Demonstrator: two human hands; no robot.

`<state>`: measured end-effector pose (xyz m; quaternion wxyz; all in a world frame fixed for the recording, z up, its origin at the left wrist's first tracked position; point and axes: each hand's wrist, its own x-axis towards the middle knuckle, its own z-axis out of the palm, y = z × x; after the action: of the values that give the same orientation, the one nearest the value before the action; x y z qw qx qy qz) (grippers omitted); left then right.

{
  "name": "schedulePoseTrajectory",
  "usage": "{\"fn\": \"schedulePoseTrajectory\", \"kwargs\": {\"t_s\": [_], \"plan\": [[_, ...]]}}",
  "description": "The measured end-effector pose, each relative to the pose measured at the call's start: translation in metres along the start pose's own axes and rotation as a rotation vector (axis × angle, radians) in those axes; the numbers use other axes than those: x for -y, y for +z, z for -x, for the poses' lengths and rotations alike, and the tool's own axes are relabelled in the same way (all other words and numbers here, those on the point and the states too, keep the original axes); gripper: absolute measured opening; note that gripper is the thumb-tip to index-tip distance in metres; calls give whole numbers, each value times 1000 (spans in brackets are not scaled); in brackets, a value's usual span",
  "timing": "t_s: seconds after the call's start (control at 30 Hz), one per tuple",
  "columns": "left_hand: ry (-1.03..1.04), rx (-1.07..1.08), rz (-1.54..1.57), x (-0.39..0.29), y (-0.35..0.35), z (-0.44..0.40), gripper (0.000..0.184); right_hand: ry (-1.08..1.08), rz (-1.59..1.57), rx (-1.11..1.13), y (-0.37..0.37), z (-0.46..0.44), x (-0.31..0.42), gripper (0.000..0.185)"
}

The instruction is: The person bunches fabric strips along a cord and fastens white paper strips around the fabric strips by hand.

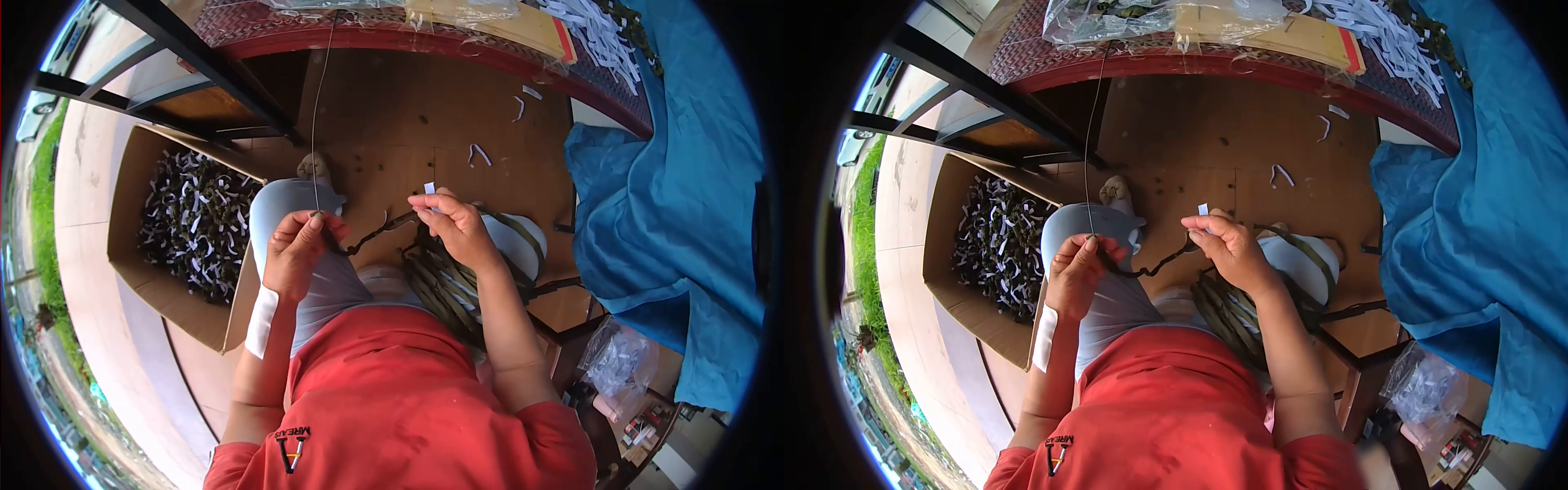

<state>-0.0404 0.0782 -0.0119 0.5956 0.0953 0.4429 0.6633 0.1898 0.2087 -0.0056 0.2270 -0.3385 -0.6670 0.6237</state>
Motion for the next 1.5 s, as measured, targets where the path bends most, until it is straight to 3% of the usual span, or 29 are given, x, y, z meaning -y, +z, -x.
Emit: {"fn": "schedulePoseTrajectory", "kwargs": {"t_s": [0.23,0.43,0.53,0.57,0.67,0.8,1.1,1.5], "plan": [[95,-155,-60,-14,-13,8,13,14,-147,-152,-33,55,37,45],[155,-154,-157,-33,-32,16,19,7,-43,-106,-60,144,60,36],[148,-119,-204,-36,-37,14,18,290,42,8,-44,164,63,31],[143,-119,-211,-36,-35,13,19,65,173,-25,-29,167,39,29],[127,-103,-222,-34,-24,11,20,-109,758,149,-16,177,5,30],[101,-143,-205,-25,0,14,19,-128,708,47,-13,177,-2,34],[46,-106,-207,-15,4,11,21,-116,822,128,-16,182,6,34],[-42,-36,-172,-9,35,-16,19,-173,805,1,-24,163,40,41]]}}
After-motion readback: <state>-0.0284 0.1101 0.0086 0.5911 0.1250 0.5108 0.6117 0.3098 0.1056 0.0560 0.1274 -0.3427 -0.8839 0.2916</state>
